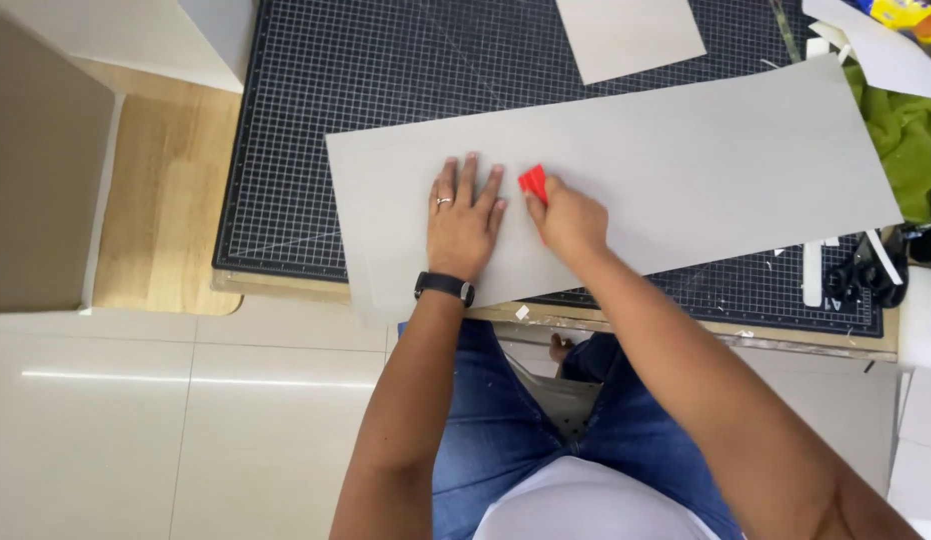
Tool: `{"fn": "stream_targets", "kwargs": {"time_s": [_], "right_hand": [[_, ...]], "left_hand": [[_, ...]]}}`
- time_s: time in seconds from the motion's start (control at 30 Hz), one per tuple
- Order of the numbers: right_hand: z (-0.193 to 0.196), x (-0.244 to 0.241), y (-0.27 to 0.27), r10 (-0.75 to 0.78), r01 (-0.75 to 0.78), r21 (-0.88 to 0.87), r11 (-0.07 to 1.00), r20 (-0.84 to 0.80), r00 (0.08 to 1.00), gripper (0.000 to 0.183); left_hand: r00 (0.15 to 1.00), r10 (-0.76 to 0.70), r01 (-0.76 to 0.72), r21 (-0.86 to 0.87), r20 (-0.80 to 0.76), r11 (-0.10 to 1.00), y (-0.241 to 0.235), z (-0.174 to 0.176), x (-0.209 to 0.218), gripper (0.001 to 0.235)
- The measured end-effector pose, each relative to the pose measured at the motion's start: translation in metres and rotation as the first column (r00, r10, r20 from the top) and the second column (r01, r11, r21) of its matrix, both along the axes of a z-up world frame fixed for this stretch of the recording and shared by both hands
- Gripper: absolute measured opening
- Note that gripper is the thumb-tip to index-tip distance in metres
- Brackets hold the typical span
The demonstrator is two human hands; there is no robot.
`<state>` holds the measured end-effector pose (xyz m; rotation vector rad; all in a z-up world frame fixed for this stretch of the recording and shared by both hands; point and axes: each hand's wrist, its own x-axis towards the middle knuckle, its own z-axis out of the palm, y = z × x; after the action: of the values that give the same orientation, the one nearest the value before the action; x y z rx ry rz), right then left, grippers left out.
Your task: The person places a white rectangular sheet onto a larger gray sheet on a cutting mat, then uses a red plastic scraper to press and smooth the sheet. They then use a small white roller to further smooth the surface of the sheet.
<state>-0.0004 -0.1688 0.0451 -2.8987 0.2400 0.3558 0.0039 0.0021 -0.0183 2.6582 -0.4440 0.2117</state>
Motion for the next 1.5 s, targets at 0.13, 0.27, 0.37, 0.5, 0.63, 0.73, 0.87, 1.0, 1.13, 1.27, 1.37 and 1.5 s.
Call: {"fn": "stream_targets", "kwargs": {"time_s": [0.13, 0.27, 0.37, 0.5, 0.63, 0.73, 0.87, 1.0, 1.13, 1.27, 1.37, 1.5], "right_hand": [[-0.041, 0.071, -0.064, -0.054, 0.057, -0.044, 0.997, 0.061, 0.997, 0.045], [-0.044, 0.104, -0.097, -0.085, 0.092, -0.061, 0.994, 0.108, 0.99, 0.044], [-0.03, 0.105, -0.073, -0.071, 0.079, -0.076, 0.994, 0.104, 0.992, 0.043], [-0.015, 0.072, -0.024, 0.037, -0.043, 0.119, 0.992, 0.052, 0.998, 0.039], [-0.032, 0.106, -0.087, -0.029, 0.036, -0.068, 0.997, 0.101, 0.994, 0.04], [-0.023, 0.1, -0.089, -0.054, 0.057, -0.026, 0.998, 0.106, 0.993, 0.04], [-0.017, 0.078, -0.019, 0.078, -0.088, 0.137, 0.987, 0.077, 0.994, 0.039], [-0.03, 0.104, -0.049, 0.07, -0.071, 0.022, 0.997, 0.046, 0.997, 0.041], [-0.023, 0.099, -0.046, 0.017, -0.017, 0.005, 1.0, 0.118, 0.993, 0.036], [-0.013, 0.084, -0.003, 0.125, -0.125, 0.073, 0.99, 0.005, 0.992, 0.038], [-0.027, 0.101, -0.037, 0.08, -0.082, 0.035, 0.996, 0.057, 0.995, 0.037], [-0.028, 0.117, -0.048, 0.048, -0.043, -0.039, 0.998, 0.148, 0.988, 0.035]], "left_hand": [[1.0, 0.009, -0.008, 0.022, -0.018, 1.0, -0.001, -0.008, 0.004, 0.049], [1.0, 0.01, -0.01, 0.02, -0.005, 1.0, -0.002, 0.0, 0.003, 0.048], [1.0, 0.011, -0.011, 0.03, 0.022, 0.999, -0.004, -0.003, 0.003, 0.048], [1.0, 0.017, -0.018, 0.017, 0.022, 1.0, -0.003, -0.005, -0.004, 0.048], [0.998, 0.024, -0.026, 0.021, 0.064, 0.999, -0.002, -0.003, 0.002, 0.048], [0.995, 0.047, -0.048, 0.015, 0.088, 0.999, -0.006, -0.006, 0.001, 0.049], [0.993, 0.08, -0.08, -0.006, 0.088, 0.997, -0.003, -0.008, -0.002, 0.053], [0.993, 0.074, -0.073, -0.014, 0.094, 0.997, -0.004, 0.001, 0.004, 0.051], [0.992, 0.079, -0.075, -0.044, 0.101, 0.996, -0.006, 0.001, -0.003, 0.051], [0.991, 0.09, -0.083, -0.065, 0.104, 0.994, -0.003, -0.003, 0.0, 0.051], [0.992, 0.072, -0.064, -0.082, 0.108, 0.995, -0.003, -0.003, -0.006, 0.049], [0.988, 0.104, -0.094, -0.089, 0.114, 0.992, -0.002, 0.0, 0.002, 0.049]]}}
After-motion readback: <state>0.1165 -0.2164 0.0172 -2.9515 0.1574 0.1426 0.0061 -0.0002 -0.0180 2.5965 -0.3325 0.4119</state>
